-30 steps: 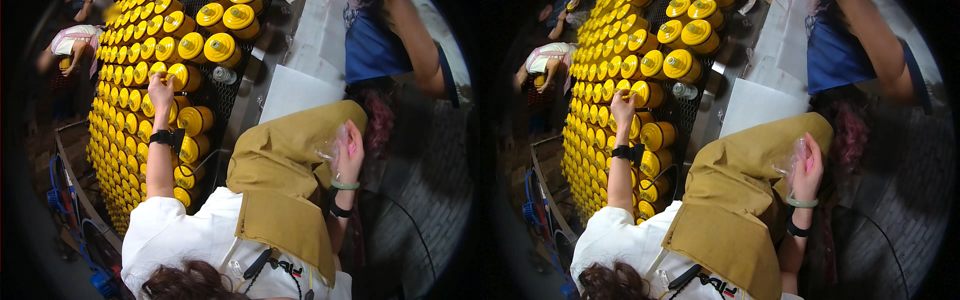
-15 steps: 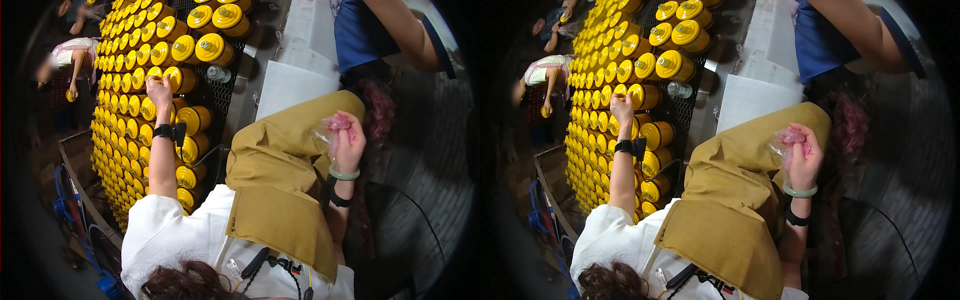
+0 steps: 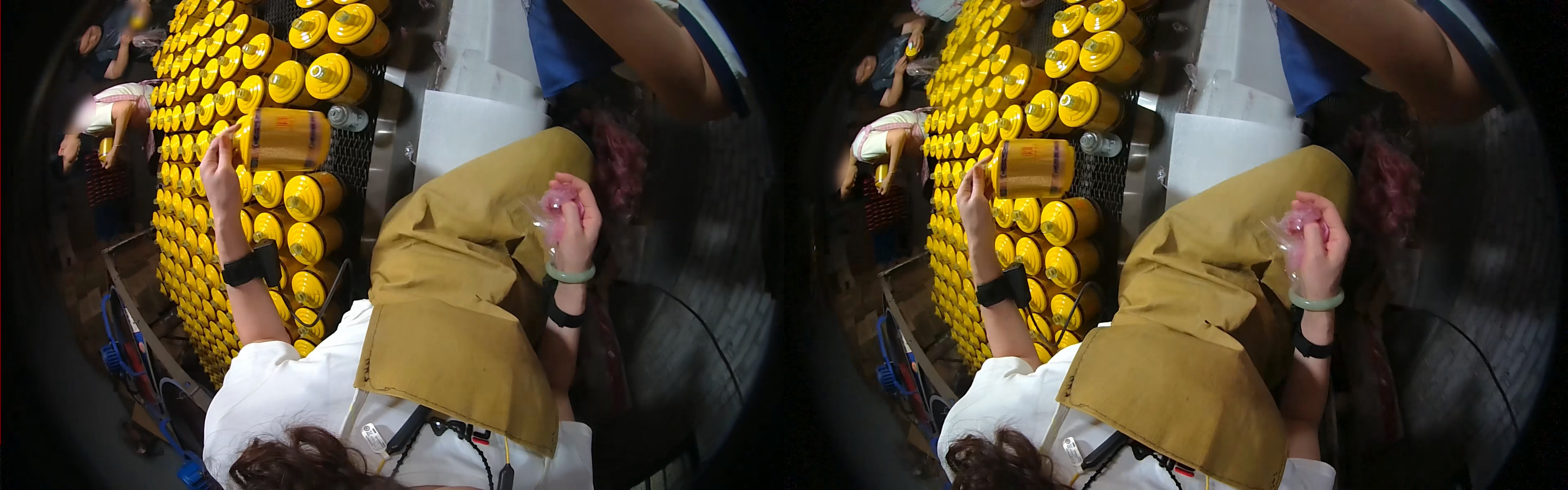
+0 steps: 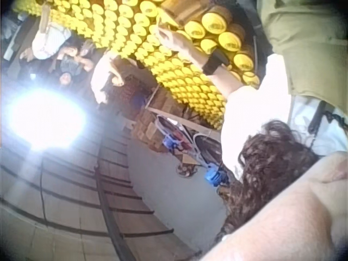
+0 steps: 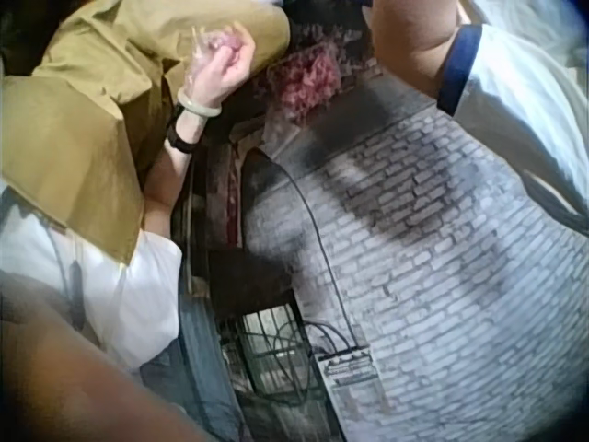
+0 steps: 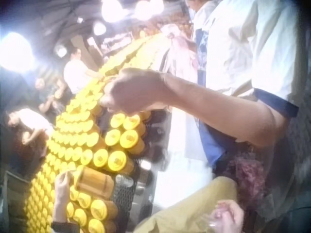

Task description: Wrapping yellow jars in plastic film on an industrial assembly line.

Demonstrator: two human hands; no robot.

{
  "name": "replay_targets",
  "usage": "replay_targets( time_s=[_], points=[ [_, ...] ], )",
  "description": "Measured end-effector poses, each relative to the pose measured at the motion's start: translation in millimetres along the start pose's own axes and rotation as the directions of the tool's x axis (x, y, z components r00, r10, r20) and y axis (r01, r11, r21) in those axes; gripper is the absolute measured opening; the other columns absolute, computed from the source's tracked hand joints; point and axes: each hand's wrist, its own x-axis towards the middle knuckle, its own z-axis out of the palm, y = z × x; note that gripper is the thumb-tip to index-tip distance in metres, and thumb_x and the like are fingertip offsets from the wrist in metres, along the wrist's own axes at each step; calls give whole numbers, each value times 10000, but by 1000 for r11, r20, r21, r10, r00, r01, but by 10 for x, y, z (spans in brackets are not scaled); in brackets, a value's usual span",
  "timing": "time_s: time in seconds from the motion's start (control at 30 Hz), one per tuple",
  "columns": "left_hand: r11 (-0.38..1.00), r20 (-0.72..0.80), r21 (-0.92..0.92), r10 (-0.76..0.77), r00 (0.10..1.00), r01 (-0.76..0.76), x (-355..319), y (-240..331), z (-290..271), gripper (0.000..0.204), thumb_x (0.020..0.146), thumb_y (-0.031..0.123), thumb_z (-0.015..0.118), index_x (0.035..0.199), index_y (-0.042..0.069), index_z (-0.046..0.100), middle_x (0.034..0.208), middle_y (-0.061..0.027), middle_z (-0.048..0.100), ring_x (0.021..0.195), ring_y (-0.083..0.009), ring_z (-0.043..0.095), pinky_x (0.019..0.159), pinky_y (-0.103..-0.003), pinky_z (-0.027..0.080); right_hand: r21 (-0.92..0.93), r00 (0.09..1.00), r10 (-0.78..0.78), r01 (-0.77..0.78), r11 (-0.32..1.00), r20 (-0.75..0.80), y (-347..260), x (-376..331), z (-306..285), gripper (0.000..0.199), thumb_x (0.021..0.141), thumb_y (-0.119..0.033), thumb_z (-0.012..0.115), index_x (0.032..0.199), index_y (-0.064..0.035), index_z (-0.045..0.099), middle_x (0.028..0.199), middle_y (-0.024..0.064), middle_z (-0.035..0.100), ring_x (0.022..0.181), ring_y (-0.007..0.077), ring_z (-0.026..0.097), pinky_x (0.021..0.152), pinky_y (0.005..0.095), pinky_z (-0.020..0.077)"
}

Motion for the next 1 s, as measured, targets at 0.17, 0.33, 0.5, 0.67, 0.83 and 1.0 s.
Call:
replay_targets(
  time_s=[0.17, 0.33, 0.5, 0.67, 0.83, 1.0],
  points=[
    [891, 502, -407, 35, 864, 200, -236, 317, 1142, 327, 1059, 226, 478, 1137, -42, 650, 1102, -67, 670, 997, -102, 601, 904, -245, 464, -98, 996, 5, 3, 995, 89, -221, -15, 216, 239, 986, -151, 559, 1142, 6, 648, 1012, 50, 676, 881, 77, 620, 741, 210, 483],
    [884, 865, -333, 148, 479, 328, -493, 414, 2224, 327, 1070, 256, 456, 1151, -2, 639, 1115, -32, 659, 1016, -91, 588, 870, -233, 463, -103, 996, -4, 13, 995, 94, -187, 2, 367, 208, 911, -132, 720, 1074, -11, 672, 923, 9, 672, 800, 54, 616, 653, 228, 501],
    [823, 932, -337, 223, 287, 456, -705, 516, 2641, 359, 1075, 310, 449, 1215, 14, 596, 1203, -52, 645, 1076, -110, 591, 903, -253, 476, -387, 957, -231, 282, 878, 173, -159, 64, 317, 272, 814, -135, 800, 1045, -47, 685, 916, 62, 663, 785, 169, 641, 701, 283, 511],
    [799, 943, -317, 211, 256, 511, -797, 530, 2601, 329, 1069, 258, 469, 1217, -13, 583, 1191, -51, 611, 1138, -124, 564, 1005, -280, 440, -447, 946, -222, 309, 840, 237, -202, 17, 320, 269, 796, -121, 798, 1031, -54, 686, 902, 73, 639, 797, 211, 619, 739, 301, 502],
    [830, 915, -373, 256, 311, 415, -840, 503, 2540, 306, 1063, 234, 487, 1212, -15, 585, 1203, -67, 633, 1134, -130, 577, 1012, -284, 443, -468, 948, -162, 278, 838, 273, -190, -13, 330, 216, 808, -73, 774, 997, -36, 677, 880, 79, 621, 776, 188, 629, 710, 294, 505],
    [855, 913, -355, 229, 338, 379, -867, 553, 2536, 316, 1064, 241, 490, 1186, -22, 617, 1150, -54, 667, 1057, -112, 591, 953, -269, 464, -381, 939, -146, 264, 886, 312, -173, 30, 308, 122, 834, -23, 730, 936, -20, 663, 877, 72, 612, 726, 158, 622, 663, 297, 490]
  ],
)
